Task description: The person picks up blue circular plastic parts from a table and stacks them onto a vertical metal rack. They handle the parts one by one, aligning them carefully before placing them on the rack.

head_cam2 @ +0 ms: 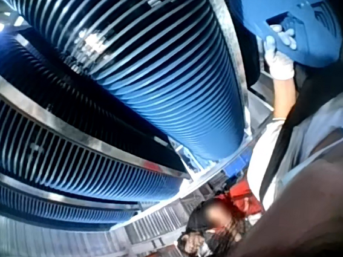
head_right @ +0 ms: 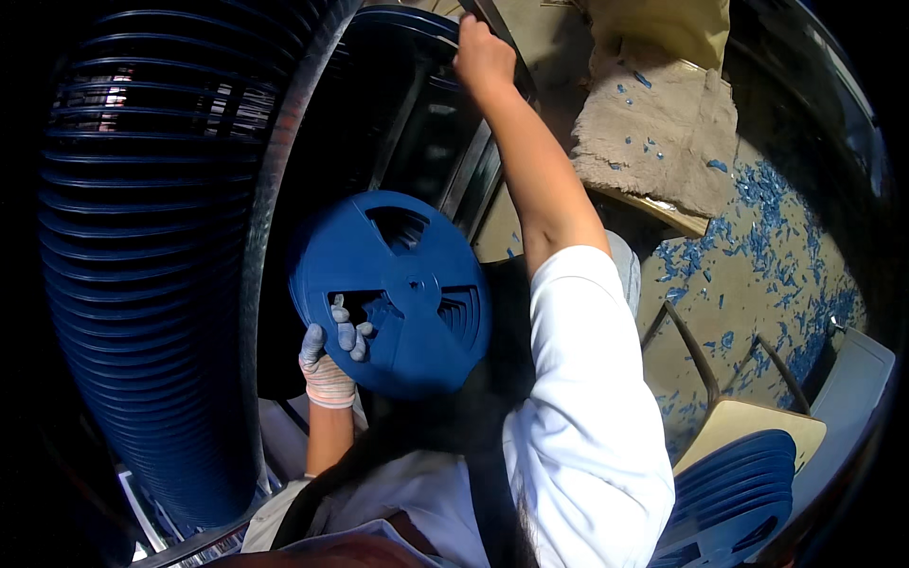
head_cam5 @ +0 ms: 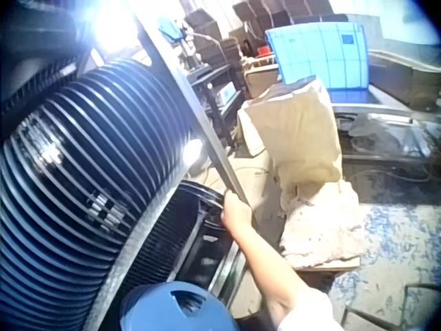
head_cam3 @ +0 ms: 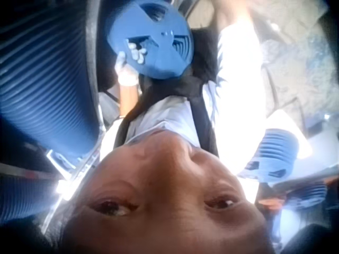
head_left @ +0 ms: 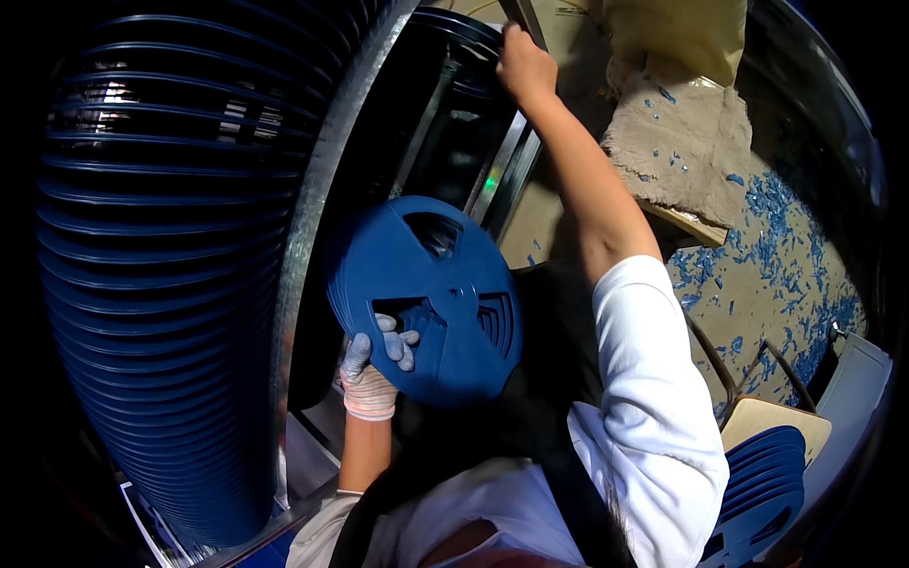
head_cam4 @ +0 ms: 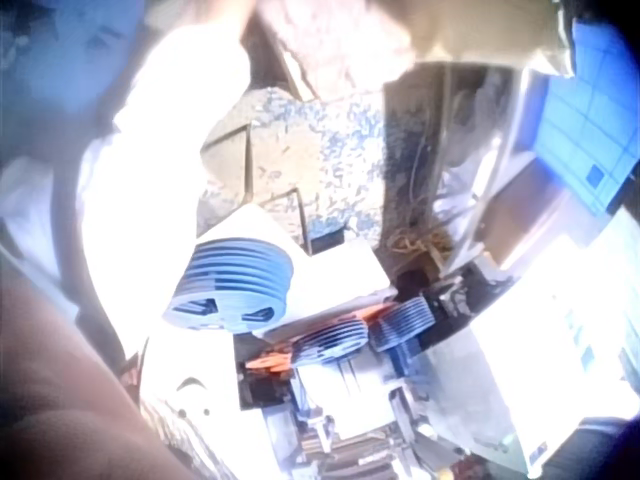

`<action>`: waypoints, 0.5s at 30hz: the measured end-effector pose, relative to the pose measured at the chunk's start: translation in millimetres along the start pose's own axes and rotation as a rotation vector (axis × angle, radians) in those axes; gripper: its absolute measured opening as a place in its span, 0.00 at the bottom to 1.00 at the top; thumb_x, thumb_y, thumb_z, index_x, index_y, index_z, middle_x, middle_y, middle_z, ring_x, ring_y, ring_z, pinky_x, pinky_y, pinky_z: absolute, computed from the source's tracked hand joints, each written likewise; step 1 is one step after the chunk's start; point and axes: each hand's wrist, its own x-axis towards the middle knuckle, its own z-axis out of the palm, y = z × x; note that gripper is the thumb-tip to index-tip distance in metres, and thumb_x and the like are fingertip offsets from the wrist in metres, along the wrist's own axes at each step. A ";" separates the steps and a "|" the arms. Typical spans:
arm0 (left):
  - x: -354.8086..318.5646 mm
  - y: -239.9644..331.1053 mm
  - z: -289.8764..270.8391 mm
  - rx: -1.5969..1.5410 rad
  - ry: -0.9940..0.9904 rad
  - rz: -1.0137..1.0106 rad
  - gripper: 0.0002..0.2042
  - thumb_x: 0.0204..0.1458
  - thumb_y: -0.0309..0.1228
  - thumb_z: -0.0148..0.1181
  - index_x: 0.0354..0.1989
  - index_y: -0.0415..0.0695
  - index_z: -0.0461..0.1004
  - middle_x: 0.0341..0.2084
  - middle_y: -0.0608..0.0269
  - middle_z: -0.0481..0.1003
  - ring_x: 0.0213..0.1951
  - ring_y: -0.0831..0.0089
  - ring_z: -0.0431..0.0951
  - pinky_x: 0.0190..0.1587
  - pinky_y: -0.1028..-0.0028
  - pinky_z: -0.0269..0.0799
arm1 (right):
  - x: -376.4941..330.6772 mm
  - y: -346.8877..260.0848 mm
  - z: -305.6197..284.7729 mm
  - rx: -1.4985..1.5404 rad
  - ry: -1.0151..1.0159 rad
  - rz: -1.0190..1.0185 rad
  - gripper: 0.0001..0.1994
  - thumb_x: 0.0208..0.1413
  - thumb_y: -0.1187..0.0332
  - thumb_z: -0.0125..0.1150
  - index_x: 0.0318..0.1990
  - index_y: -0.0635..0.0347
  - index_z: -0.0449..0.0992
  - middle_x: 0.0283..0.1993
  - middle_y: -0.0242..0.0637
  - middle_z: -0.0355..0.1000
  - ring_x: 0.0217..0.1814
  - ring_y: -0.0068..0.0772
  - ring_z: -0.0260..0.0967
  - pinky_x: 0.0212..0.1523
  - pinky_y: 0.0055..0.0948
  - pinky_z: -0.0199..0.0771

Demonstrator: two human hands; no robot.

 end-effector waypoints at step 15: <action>1.4 1.1 30.5 0.039 -0.059 -0.005 0.17 0.59 0.36 0.52 0.45 0.31 0.68 0.23 0.52 0.75 0.27 0.58 0.79 0.51 0.63 0.71 | -89.8 24.2 -11.5 0.346 -0.143 0.033 0.14 0.48 0.71 0.61 0.44 0.56 0.72 0.44 0.40 0.70 0.48 0.45 0.69 0.47 0.39 0.70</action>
